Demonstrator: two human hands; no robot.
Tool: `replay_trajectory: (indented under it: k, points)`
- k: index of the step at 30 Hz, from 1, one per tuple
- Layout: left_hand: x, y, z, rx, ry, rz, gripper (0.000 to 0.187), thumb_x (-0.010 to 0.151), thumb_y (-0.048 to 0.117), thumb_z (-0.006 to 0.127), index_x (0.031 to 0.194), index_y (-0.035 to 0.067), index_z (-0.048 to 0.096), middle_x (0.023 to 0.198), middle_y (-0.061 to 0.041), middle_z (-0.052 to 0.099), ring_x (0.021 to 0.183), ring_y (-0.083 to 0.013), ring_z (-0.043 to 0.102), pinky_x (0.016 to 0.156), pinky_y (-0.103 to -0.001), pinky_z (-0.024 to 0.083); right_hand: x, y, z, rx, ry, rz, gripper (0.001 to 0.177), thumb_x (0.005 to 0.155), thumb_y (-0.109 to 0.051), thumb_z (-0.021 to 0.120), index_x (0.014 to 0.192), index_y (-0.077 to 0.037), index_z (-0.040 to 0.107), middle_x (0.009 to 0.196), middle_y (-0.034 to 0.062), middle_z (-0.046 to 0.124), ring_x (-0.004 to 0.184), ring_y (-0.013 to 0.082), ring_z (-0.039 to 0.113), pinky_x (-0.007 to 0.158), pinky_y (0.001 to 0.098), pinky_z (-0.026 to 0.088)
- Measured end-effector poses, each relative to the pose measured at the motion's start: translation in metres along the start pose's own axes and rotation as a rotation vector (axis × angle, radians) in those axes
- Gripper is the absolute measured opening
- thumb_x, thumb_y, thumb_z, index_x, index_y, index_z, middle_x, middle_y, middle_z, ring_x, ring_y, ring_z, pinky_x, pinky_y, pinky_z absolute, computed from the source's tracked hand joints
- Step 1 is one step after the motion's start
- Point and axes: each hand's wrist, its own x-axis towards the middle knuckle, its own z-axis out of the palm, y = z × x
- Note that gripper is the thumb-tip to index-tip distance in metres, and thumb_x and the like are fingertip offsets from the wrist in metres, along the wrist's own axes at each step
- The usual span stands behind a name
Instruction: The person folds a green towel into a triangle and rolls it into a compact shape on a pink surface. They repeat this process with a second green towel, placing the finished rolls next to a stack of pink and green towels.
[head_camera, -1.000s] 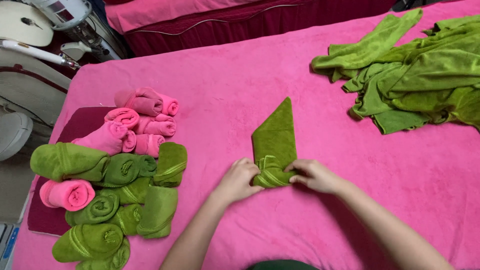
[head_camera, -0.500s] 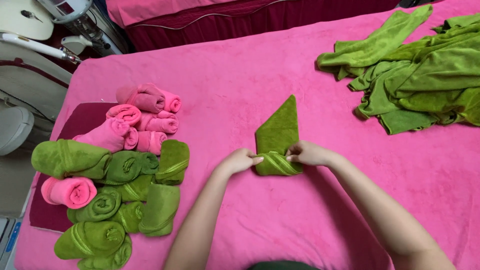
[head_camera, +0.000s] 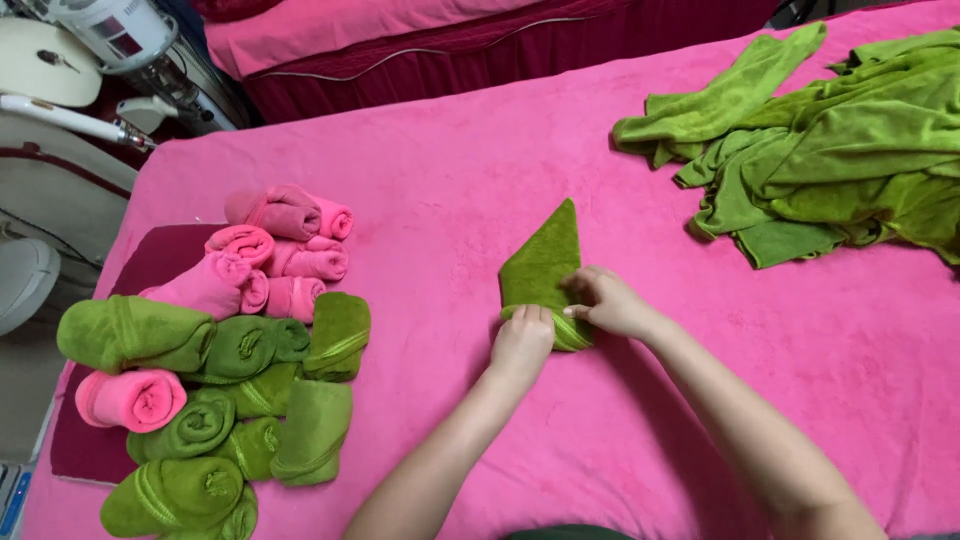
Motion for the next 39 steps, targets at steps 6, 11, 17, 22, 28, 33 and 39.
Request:
replay_trajectory:
  k: [6, 11, 17, 22, 28, 33, 39]
  points:
    - [-0.012, -0.013, -0.04, -0.208, -0.059, 0.078, 0.027, 0.087, 0.008, 0.059, 0.109, -0.005, 0.068, 0.103, -0.021, 0.069, 0.112, -0.032, 0.064, 0.116, -0.046, 0.042, -0.004, -0.047, -0.02, 0.06, -0.235, -0.458, 0.047, 0.112, -0.026, 0.04, 0.151, -0.004, 0.053, 0.155, 0.0281, 0.049, 0.147, 0.0488, 0.038, 0.117, 0.0718, 0.02]
    - [-0.015, -0.015, -0.068, -0.363, -0.095, -0.041, 0.051, 0.079, 0.013, 0.066, 0.127, -0.006, 0.066, 0.124, -0.023, 0.068, 0.127, -0.0338, 0.058, 0.123, -0.051, 0.036, 0.051, -0.009, -0.029, -0.195, -0.275, -0.437, 0.05, 0.114, -0.038, 0.033, 0.161, -0.024, 0.045, 0.171, 0.0112, 0.033, 0.16, 0.0357, 0.02, 0.115, 0.0823, 0.006]
    - [-0.009, -0.02, -0.095, -0.384, -0.133, -0.03, 0.065, 0.071, 0.009, 0.065, 0.133, -0.01, 0.061, 0.131, -0.028, 0.065, 0.131, -0.0378, 0.058, 0.124, -0.058, 0.03, 0.124, 0.064, -0.029, -0.444, 0.004, -0.102, 0.057, 0.112, -0.05, 0.033, 0.167, -0.034, 0.029, 0.175, -0.0058, 0.025, 0.162, 0.0233, 0.019, 0.118, 0.0822, -0.001]
    - [-0.015, -0.02, -0.09, -0.314, -0.051, -0.002, 0.072, 0.066, 0.01, 0.063, 0.135, -0.009, 0.06, 0.134, -0.026, 0.063, 0.13, -0.0363, 0.057, 0.123, -0.058, 0.033, 0.06, 0.04, -0.029, -0.178, 0.432, -0.431, 0.042, 0.103, -0.011, 0.058, 0.144, 0.0, 0.06, 0.162, 0.0229, 0.047, 0.155, 0.0422, 0.036, 0.125, 0.0606, 0.026]
    - [-0.015, -0.022, -0.06, -0.185, -0.025, 0.057, 0.072, 0.067, 0.012, 0.06, 0.136, -0.008, 0.059, 0.132, -0.025, 0.061, 0.127, -0.0371, 0.059, 0.114, -0.048, 0.047, -0.07, 0.003, 0.021, -0.035, 0.217, -0.615, 0.065, 0.079, -0.024, 0.088, 0.135, -0.004, 0.062, 0.137, 0.0232, 0.056, 0.135, 0.048, 0.054, 0.111, 0.0602, 0.045]
    - [-0.01, -0.03, -0.041, -0.149, -0.006, 0.087, 0.076, 0.064, 0.014, 0.066, 0.135, -0.009, 0.057, 0.124, -0.023, 0.062, 0.12, -0.0375, 0.06, 0.108, -0.044, 0.052, -0.042, 0.015, 0.033, 0.11, 0.285, -0.561, 0.053, 0.079, -0.008, 0.086, 0.129, -0.007, 0.069, 0.131, 0.0159, 0.066, 0.125, 0.0405, 0.065, 0.105, 0.0537, 0.053]
    - [-0.003, -0.043, -0.01, -0.235, -0.096, 0.061, 0.079, 0.061, 0.012, 0.078, 0.135, -0.006, 0.056, 0.119, -0.02, 0.063, 0.117, -0.0362, 0.061, 0.106, -0.045, 0.051, -0.035, 0.002, 0.025, 0.251, 0.322, -0.428, 0.041, 0.077, -0.014, 0.092, 0.114, -0.005, 0.078, 0.109, 0.0145, 0.078, 0.108, 0.0371, 0.076, 0.094, 0.0504, 0.059]
